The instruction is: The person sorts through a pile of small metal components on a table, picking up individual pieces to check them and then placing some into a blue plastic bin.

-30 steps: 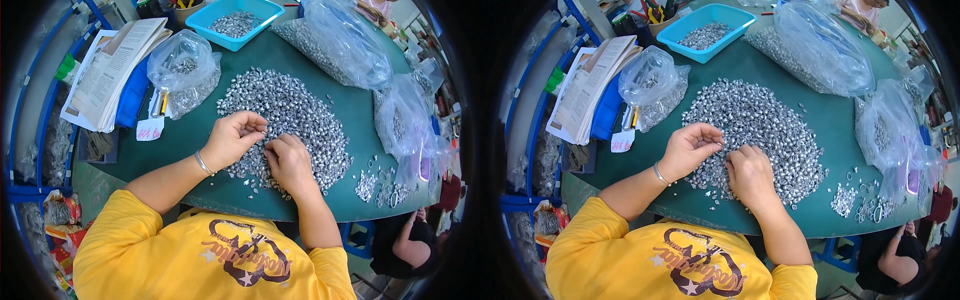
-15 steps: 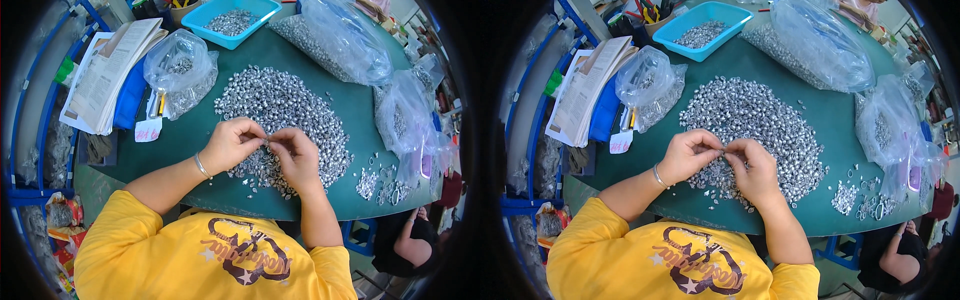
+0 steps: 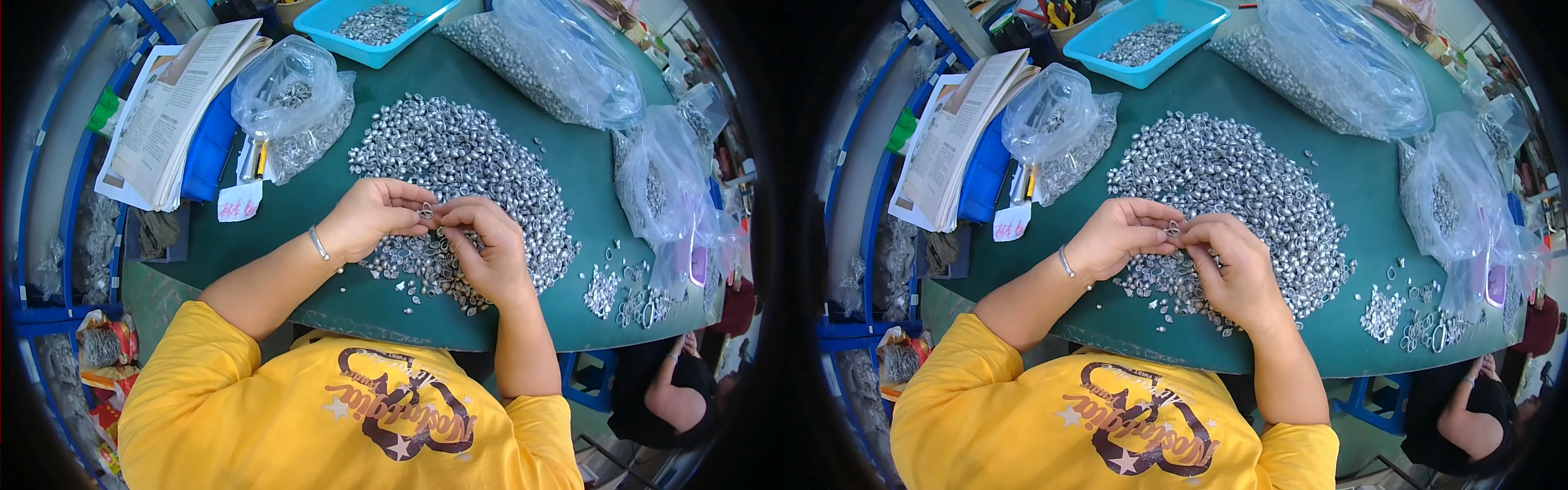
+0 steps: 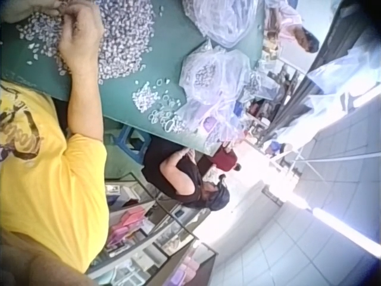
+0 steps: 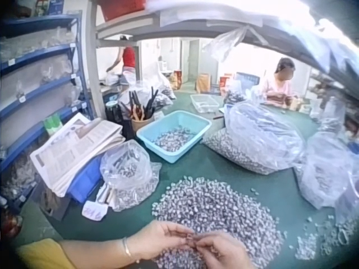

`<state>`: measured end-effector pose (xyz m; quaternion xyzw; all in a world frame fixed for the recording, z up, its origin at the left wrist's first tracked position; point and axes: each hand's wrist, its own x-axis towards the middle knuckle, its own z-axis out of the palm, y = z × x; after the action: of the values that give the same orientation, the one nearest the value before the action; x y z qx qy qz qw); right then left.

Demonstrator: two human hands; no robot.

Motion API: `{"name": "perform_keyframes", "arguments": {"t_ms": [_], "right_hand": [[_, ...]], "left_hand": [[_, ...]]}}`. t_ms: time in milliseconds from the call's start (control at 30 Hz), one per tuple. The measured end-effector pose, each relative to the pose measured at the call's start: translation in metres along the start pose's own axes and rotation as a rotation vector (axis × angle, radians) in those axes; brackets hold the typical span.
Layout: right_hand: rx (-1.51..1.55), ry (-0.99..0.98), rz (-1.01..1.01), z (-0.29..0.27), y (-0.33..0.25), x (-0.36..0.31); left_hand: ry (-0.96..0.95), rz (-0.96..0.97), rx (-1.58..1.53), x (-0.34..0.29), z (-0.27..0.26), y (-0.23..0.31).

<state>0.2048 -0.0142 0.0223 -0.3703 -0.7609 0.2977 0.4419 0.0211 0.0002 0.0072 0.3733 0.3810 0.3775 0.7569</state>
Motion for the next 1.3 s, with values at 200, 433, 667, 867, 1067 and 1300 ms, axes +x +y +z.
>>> {"name": "perform_keyframes", "arguments": {"t_ms": [200, 433, 667, 867, 1067, 1300], "right_hand": [[-0.402, -0.222, -0.007, -0.006, 0.006, -0.009], [-0.54, -0.211, 0.004, -0.003, 0.001, -0.011], [-0.58, -0.24, 0.012, -0.005, 0.005, -0.011], [-0.507, -0.275, 0.007, -0.009, -0.003, -0.007], [-0.412, -0.178, -0.014, -0.009, 0.008, -0.01], [0.454, -0.088, 0.619, -0.007, -0.004, -0.006]], "left_hand": [[0.053, -0.047, -0.049, -0.001, 0.003, 0.003], [0.04, -0.051, -0.068, -0.002, 0.004, 0.005], [0.032, 0.006, -0.062, -0.002, 0.001, 0.002], [0.031, -0.001, -0.067, -0.004, 0.003, 0.003], [0.013, 0.024, 0.113, -0.004, 0.006, 0.0], [-0.055, -0.021, 0.202, -0.007, 0.014, -0.002]]}}
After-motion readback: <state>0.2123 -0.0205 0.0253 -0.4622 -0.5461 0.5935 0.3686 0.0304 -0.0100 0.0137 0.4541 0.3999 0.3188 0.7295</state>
